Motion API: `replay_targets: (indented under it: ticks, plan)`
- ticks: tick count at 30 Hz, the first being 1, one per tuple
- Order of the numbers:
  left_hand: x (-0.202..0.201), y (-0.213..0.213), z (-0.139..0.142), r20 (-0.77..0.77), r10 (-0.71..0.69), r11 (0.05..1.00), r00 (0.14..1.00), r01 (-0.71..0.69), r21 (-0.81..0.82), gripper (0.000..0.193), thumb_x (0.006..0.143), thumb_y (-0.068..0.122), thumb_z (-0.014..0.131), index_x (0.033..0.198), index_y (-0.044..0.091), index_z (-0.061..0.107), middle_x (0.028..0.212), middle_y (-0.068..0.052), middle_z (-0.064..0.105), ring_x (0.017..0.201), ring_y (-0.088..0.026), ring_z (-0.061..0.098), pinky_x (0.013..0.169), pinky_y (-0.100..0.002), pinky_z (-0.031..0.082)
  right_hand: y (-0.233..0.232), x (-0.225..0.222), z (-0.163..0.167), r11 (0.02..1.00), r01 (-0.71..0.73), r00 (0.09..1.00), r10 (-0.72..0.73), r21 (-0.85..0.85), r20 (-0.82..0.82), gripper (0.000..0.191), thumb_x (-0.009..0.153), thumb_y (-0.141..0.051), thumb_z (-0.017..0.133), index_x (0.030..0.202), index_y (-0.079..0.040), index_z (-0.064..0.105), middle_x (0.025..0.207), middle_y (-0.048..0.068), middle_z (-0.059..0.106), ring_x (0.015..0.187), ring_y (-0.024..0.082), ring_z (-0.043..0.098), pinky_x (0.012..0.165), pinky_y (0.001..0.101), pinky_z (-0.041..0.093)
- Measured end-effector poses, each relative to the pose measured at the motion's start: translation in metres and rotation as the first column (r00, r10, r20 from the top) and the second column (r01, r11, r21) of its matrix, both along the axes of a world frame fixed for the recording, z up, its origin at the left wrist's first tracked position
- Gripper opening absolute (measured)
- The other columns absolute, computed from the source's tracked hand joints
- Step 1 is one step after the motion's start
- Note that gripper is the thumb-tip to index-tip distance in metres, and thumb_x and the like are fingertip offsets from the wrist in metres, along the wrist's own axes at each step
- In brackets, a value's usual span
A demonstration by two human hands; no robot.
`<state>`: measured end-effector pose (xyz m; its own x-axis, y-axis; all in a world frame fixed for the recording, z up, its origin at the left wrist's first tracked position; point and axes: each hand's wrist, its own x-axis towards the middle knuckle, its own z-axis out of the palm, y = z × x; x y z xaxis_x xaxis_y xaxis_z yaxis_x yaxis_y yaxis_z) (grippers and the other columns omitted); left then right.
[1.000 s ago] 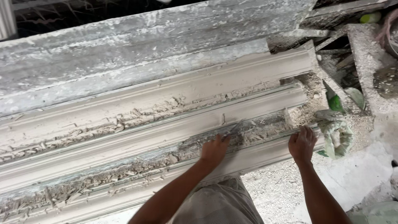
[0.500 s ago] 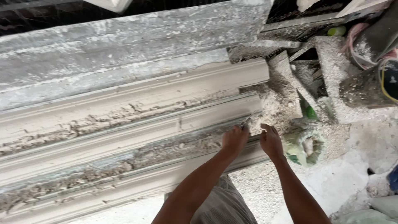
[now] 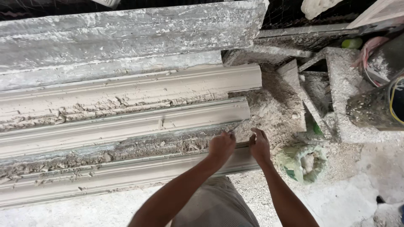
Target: The person scrapes dried plaster residue out of the grooves of decorative cornice moldings using a small handheld scraper, working along each molding piece section by section and moving finished pieces aside to reach the next one.
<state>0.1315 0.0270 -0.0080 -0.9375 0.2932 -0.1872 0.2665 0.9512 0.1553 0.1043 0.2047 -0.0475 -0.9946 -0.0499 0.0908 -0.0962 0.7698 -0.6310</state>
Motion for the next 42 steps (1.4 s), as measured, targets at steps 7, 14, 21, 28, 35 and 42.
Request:
replay_targets:
  ticks: [7,14,21,28,35,42]
  plan:
    - [0.000,-0.009,-0.008,-0.097,-0.034,0.999,0.995,0.030,-0.045,0.018,0.086,0.009,0.069,0.101,-0.002,0.071,0.091,-0.020,0.067,0.070,-0.026,0.073,0.047,-0.035,0.060,0.008,0.000,-0.006,0.999,-0.050,0.999,0.050,0.002,0.008,0.029,0.094,-0.003,0.058,0.122,-0.007,0.066,0.114,0.021,0.068,0.101,0.042,0.066,0.085,0.0494,0.056]
    - [-0.006,0.016,-0.019,-0.151,0.065,0.993,0.986,-0.049,0.108,0.017,0.094,0.012,0.064,0.105,0.002,0.072,0.082,-0.016,0.067,0.067,-0.028,0.072,0.043,-0.039,0.058,0.007,0.001,0.000,0.992,-0.116,0.991,0.118,0.041,-0.067,0.033,0.089,0.000,0.059,0.121,-0.005,0.064,0.116,0.022,0.068,0.106,0.044,0.064,0.086,0.0505,0.055]
    - [-0.003,0.026,-0.012,-0.040,0.083,0.992,0.996,-0.079,0.098,0.016,0.099,0.013,0.063,0.108,0.000,0.069,0.091,-0.017,0.066,0.064,-0.023,0.070,0.044,-0.039,0.057,0.025,-0.022,0.015,0.999,-0.037,0.990,0.042,-0.036,0.132,0.031,0.099,-0.007,0.053,0.127,-0.009,0.066,0.128,0.015,0.070,0.107,0.035,0.071,0.092,0.0437,0.058]
    - [-0.003,0.015,0.003,-0.079,-0.108,0.990,0.991,0.100,-0.101,0.024,0.095,0.014,0.066,0.114,-0.001,0.065,0.100,-0.019,0.066,0.070,-0.024,0.071,0.051,-0.037,0.061,0.025,-0.046,0.027,0.955,0.127,0.992,-0.120,-0.269,0.043,0.044,0.104,-0.012,0.048,0.146,-0.001,0.047,0.152,0.023,0.051,0.139,0.038,0.051,0.115,0.0477,0.042]
    - [-0.031,-0.087,0.010,-0.286,0.151,0.978,0.946,-0.100,0.182,0.065,0.094,0.017,0.063,0.154,0.011,0.037,0.103,-0.021,0.070,0.070,-0.026,0.073,0.052,-0.036,0.064,-0.047,-0.083,0.037,-0.053,0.752,0.657,-0.033,-0.657,0.754,0.053,0.106,-0.032,0.040,0.148,-0.001,0.043,0.150,0.026,0.046,0.136,0.038,0.049,0.117,0.0498,0.047]
    - [-0.053,-0.136,-0.003,-0.304,0.378,0.896,0.874,-0.263,0.359,0.050,0.106,0.018,0.055,0.151,0.002,0.040,0.105,-0.016,0.067,0.091,-0.030,0.069,0.077,-0.044,0.060,-0.073,-0.080,0.017,-0.309,0.823,0.482,-0.064,-0.477,0.874,0.080,0.105,-0.060,0.020,0.155,0.001,0.035,0.155,0.029,0.045,0.140,0.038,0.051,0.118,0.0489,0.046]
